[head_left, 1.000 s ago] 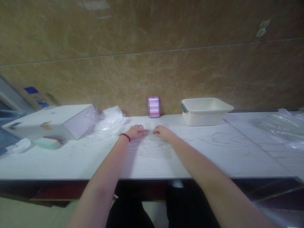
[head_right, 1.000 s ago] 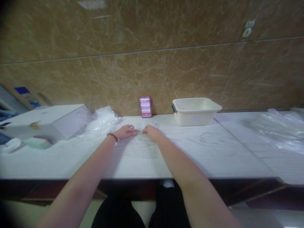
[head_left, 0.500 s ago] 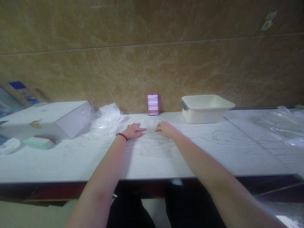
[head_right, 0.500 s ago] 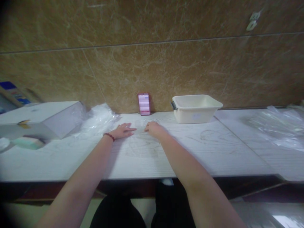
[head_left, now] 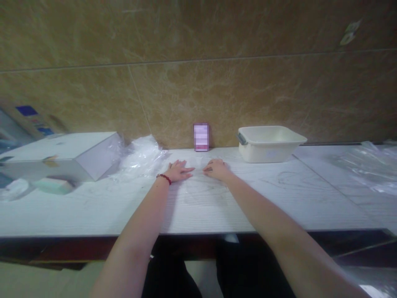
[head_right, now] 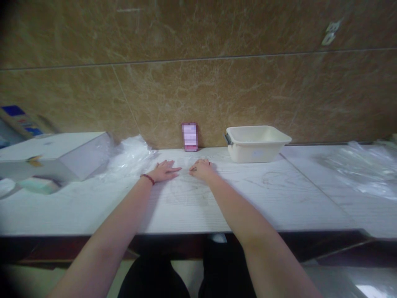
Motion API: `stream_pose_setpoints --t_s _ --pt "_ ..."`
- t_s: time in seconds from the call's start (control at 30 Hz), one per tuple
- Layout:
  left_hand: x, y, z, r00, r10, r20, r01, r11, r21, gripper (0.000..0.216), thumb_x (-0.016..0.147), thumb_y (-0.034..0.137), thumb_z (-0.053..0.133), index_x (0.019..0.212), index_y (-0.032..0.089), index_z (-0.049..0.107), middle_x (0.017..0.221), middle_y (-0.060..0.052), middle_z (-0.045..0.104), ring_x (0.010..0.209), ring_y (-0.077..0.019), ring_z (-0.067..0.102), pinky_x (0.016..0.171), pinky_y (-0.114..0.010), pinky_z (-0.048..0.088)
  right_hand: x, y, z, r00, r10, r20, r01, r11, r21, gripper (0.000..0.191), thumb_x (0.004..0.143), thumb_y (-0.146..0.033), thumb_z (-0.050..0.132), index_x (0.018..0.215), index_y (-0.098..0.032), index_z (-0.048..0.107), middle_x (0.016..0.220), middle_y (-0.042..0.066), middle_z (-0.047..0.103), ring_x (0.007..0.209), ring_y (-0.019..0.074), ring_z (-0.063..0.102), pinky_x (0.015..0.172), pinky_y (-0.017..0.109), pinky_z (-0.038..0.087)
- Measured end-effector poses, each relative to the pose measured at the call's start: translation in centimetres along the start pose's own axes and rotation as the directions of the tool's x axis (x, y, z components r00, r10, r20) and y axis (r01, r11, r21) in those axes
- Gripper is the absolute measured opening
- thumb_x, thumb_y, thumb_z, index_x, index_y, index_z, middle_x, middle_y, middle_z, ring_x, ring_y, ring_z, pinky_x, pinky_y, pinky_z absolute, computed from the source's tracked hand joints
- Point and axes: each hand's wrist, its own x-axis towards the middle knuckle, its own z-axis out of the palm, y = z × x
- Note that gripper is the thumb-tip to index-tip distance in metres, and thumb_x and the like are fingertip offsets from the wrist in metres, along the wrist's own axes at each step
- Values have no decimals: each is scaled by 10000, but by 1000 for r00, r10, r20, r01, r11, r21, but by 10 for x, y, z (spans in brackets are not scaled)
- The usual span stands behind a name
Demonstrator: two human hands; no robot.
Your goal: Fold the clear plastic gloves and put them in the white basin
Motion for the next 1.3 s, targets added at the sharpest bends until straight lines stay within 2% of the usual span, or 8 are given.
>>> stream_pose_setpoints --t_s 0.27,0.4,0.53,0.7,0.9,1.0,1.1,1.3 --pt "-3 -8 4 999 17 -36 -17 1000 5 530 699 631 244 1170 407 339 1338 5 195 1205 -312 112 904 -543 64 -4 9 -12 1000 1 29 -1 1000 4 297 636 -500 522 877 -350 608 1049 -3 487 988 224 374 803 362 297" --pt "-9 -12 5 992 52 -111 -55 998 -31 486 761 554 212 1182 358 356 1310 -15 269 1204 -257 163 942 -473 97 -6 4 -25 990 -123 -63 122 992 -17 273 725 -375 467 927 -248 601 996 34 544 960 171 440 840 304 303" --pt "-15 -13 1 986 99 -132 -109 991 -74 452 774 516 246 1157 337 407 1291 -29 308 1200 -252 180 946 -462 116 -33 3 -40 978 -210 14 210 978 -3 291 767 -293 401 968 -189 584 953 44 592 887 151 518 794 258 365" --pt "-17 5 -4 984 149 -97 -159 982 -102 465 773 521 250 1172 322 383 1295 -24 302 1211 -239 147 942 -488 76 -81 5 -30 974 -190 120 198 978 -61 363 808 -291 312 1062 -149 528 1080 70 532 1000 177 474 878 300 326" --pt "-20 39 -3 955 270 -121 -281 956 -88 437 794 452 282 1184 273 367 1248 -6 379 1187 -174 230 971 -422 70 -105 4 -15 953 -289 93 300 943 -146 422 802 -362 328 1149 -148 438 1209 106 406 1131 198 337 954 410 186" --pt "-29 47 -3 947 282 -155 -300 948 -104 423 799 428 288 1169 252 393 1239 -8 392 1185 -170 237 977 -401 84 -112 -5 -17 914 -401 64 406 898 -169 423 767 -407 390 1104 -167 482 1196 97 423 1122 207 346 954 412 175" --pt "-44 51 -5 943 268 -196 -295 948 -123 428 799 420 296 1149 212 427 1208 -28 431 1153 -157 300 978 -346 138 -115 -16 -18 885 -451 113 464 873 -151 316 782 -324 388 985 -157 565 1094 92 517 1011 177 463 896 324 293" --pt "-85 63 -8 938 311 -151 -339 915 -220 531 737 503 372 1167 195 412 1203 -51 434 1116 -164 358 950 -294 224 -113 -25 -16 909 -401 115 415 894 -170 259 781 -208 359 821 -141 606 841 87 609 832 168 544 753 269 383"
